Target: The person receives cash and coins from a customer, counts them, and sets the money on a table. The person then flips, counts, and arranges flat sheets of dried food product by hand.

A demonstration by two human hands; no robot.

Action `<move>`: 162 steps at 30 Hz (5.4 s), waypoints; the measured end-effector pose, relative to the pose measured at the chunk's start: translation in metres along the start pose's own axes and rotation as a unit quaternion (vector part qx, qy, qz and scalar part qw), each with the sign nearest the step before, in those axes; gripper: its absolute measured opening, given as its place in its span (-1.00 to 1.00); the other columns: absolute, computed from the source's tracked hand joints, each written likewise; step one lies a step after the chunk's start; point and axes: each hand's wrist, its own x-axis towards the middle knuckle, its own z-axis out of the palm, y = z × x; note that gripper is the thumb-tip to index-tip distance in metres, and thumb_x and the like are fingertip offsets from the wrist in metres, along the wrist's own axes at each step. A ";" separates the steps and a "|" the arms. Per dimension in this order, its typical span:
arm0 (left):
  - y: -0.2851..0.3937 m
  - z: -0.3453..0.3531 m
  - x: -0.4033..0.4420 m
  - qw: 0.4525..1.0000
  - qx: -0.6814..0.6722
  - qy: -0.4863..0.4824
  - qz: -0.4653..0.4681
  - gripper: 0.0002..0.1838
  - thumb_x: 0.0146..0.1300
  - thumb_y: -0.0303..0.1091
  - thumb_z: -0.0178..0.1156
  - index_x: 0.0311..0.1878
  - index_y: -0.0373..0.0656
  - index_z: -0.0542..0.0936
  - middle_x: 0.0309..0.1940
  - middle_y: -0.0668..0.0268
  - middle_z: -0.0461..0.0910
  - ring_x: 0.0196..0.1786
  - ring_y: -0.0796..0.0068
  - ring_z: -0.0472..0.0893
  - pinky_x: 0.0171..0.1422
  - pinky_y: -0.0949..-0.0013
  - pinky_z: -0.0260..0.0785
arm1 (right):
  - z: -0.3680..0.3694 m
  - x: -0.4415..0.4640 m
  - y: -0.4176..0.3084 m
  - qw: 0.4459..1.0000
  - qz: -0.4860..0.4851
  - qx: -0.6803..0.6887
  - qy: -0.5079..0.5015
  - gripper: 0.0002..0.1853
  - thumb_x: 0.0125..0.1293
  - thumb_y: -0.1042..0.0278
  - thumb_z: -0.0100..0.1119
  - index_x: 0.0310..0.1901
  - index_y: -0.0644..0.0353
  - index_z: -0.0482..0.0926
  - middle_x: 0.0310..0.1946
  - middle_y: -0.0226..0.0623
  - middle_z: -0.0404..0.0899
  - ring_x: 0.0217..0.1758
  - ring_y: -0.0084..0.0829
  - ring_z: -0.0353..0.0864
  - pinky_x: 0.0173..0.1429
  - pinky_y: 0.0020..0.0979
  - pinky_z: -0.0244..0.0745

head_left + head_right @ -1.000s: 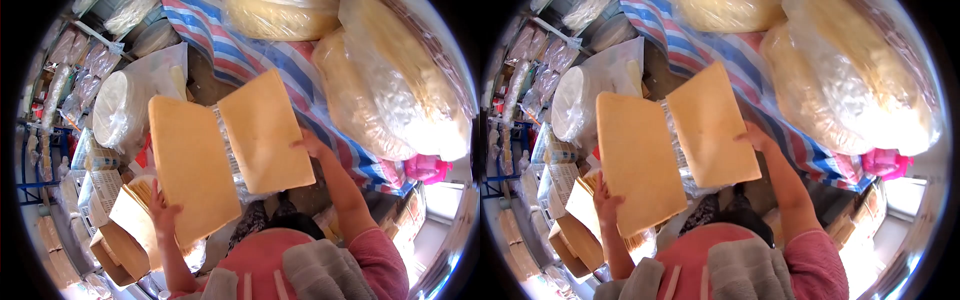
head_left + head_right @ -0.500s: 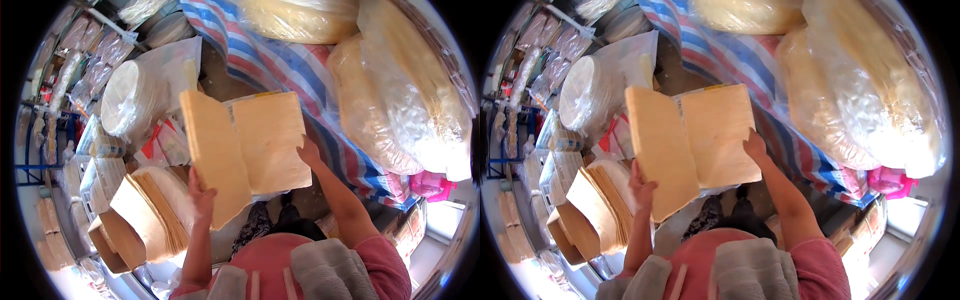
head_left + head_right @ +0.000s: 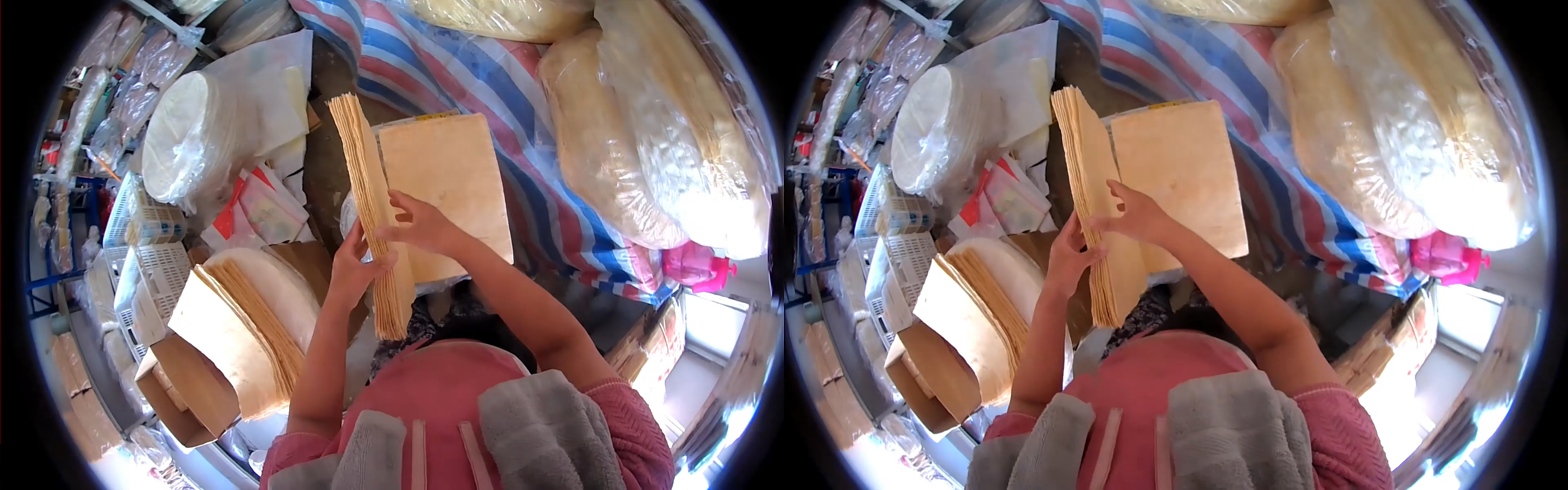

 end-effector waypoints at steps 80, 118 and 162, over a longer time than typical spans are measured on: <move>-0.011 -0.011 -0.013 0.987 0.065 -0.144 0.012 0.14 -0.07 -0.34 0.41 0.44 -0.06 -0.22 0.34 0.23 0.09 0.34 0.36 0.19 0.40 0.22 0.04 | 0.029 -0.089 -0.005 0.998 -0.007 0.006 0.062 -0.28 0.09 0.32 0.28 0.27 0.31 0.20 0.15 -0.02 0.37 0.13 -0.29 0.46 0.16 -0.39 0.39; 0.024 -0.015 0.141 0.998 0.044 0.026 0.040 -0.43 0.16 -0.05 0.26 0.11 -0.24 0.40 -0.11 0.33 0.49 -0.20 0.60 0.51 -0.17 0.49 0.36 | -0.044 0.122 -0.089 0.969 0.154 -0.030 0.192 -0.70 0.01 0.29 0.07 -0.38 0.40 0.61 -0.45 -0.04 0.61 -0.52 -0.20 0.65 -0.54 -0.32 0.57; 0.034 -0.013 0.141 0.952 0.272 0.072 0.119 -0.20 0.25 -0.16 0.04 0.37 -0.31 -0.15 -0.06 -0.04 0.50 -0.08 0.13 0.57 -0.05 0.30 0.39 | -0.040 0.118 -0.081 0.948 0.109 -0.198 0.226 -0.65 -0.05 0.21 0.16 -0.30 0.34 0.59 -0.33 0.02 0.61 -0.24 -0.14 0.65 -0.18 -0.23 0.55</move>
